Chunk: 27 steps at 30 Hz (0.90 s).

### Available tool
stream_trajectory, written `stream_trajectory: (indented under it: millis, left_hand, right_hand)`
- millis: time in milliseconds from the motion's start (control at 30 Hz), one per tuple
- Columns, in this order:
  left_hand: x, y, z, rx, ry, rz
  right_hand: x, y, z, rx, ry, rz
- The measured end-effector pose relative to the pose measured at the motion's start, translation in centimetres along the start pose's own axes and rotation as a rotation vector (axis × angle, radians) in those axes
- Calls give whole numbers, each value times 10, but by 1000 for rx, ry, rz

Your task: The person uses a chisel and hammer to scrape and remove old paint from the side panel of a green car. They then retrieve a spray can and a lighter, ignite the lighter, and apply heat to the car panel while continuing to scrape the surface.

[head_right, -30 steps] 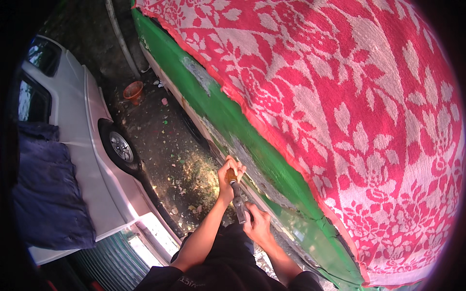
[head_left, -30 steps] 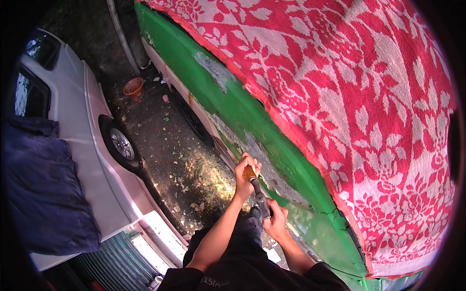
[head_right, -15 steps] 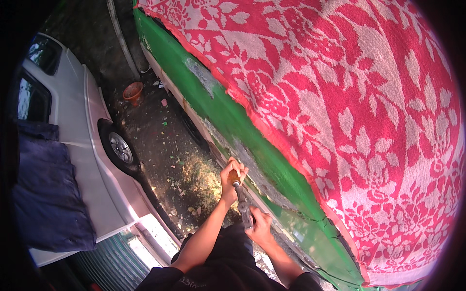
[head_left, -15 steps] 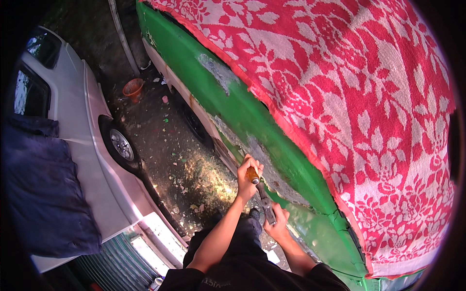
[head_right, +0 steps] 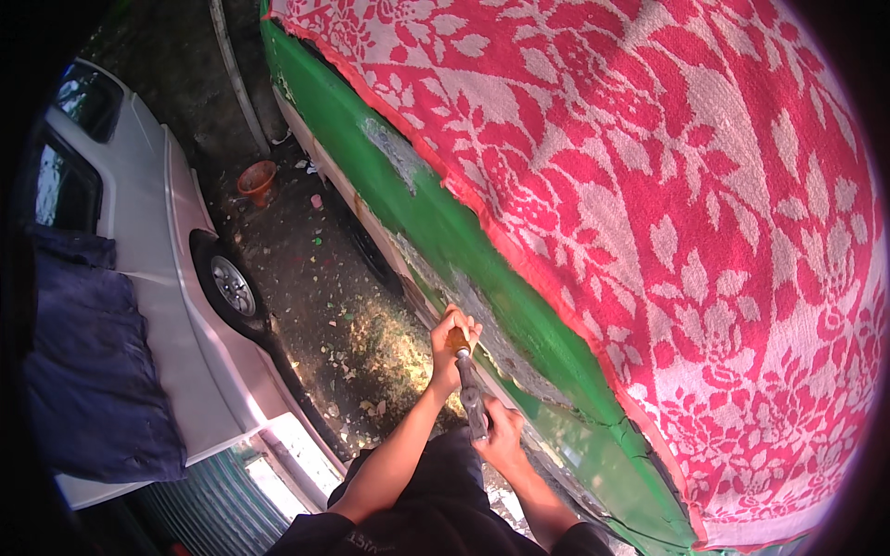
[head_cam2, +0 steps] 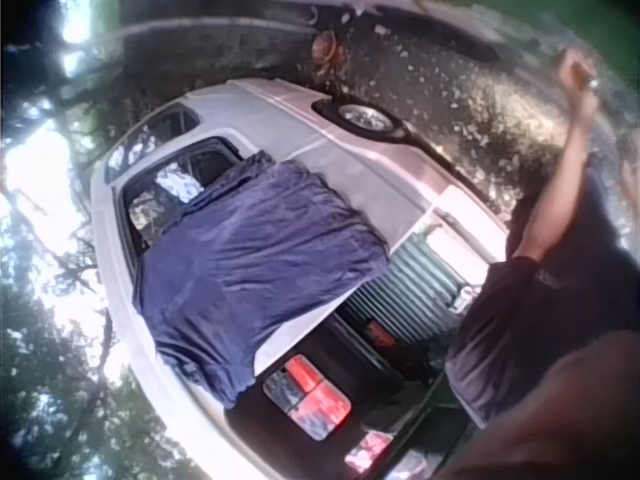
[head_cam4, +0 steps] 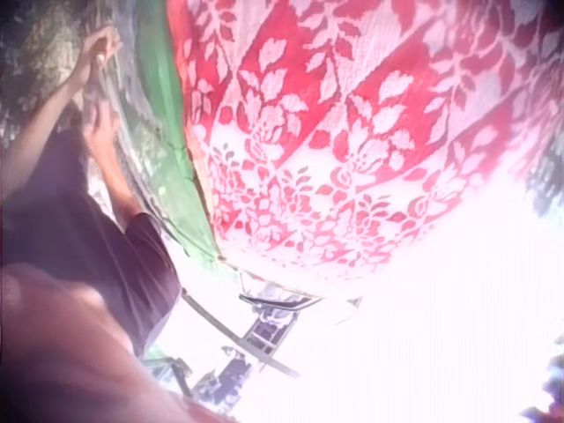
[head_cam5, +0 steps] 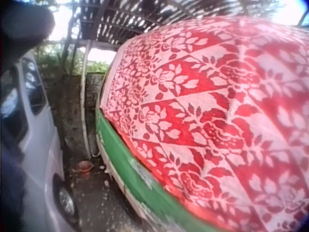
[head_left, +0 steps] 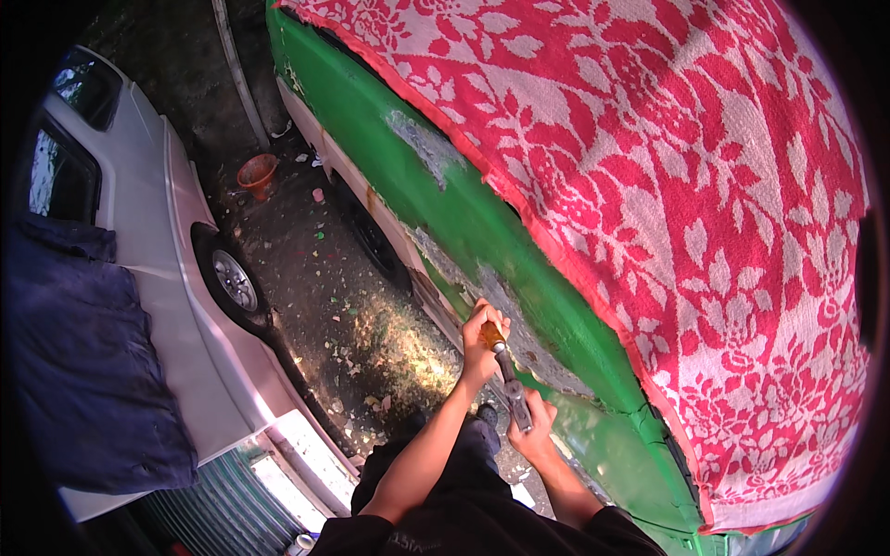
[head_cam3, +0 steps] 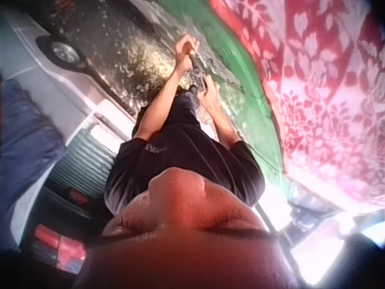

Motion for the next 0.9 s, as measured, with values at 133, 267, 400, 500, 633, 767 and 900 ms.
stream_trajectory:
  millis: [133, 267, 400, 500, 633, 767, 900]
  left_hand:
    - [2, 1, -3, 14, -8, -41]
    - [2, -2, 2, 23, 5, -119]
    - [4, 0, 0, 40, 3, -161]
    - [4, 0, 1, 15, 4, -168]
    - [2, 2, -2, 42, 10, -202]
    - [10, -6, 1, -73, 2, -107]
    - [10, -1, 1, 16, 4, -212]
  right_hand:
    - [-7, 14, 1, 39, 43, 56]
    - [-5, 25, 0, 93, -24, 67]
    - [-8, 7, 1, 12, 56, 14]
    - [-6, 33, 5, 140, 1, 8]
    - [-12, 27, 7, 95, 83, -41]
    - [-10, 35, 6, 128, 15, 54]
    - [-19, 34, 8, 153, 85, -25]
Point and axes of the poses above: each hand's wrist, its own z-axis away from the middle knuckle, its own x-axis out of the palm, y = z × x, the point moved 10 cm from there along -z, towards the middle knuckle, and after that the axes turned 11 degrees about -z, right-handed, at the moved point
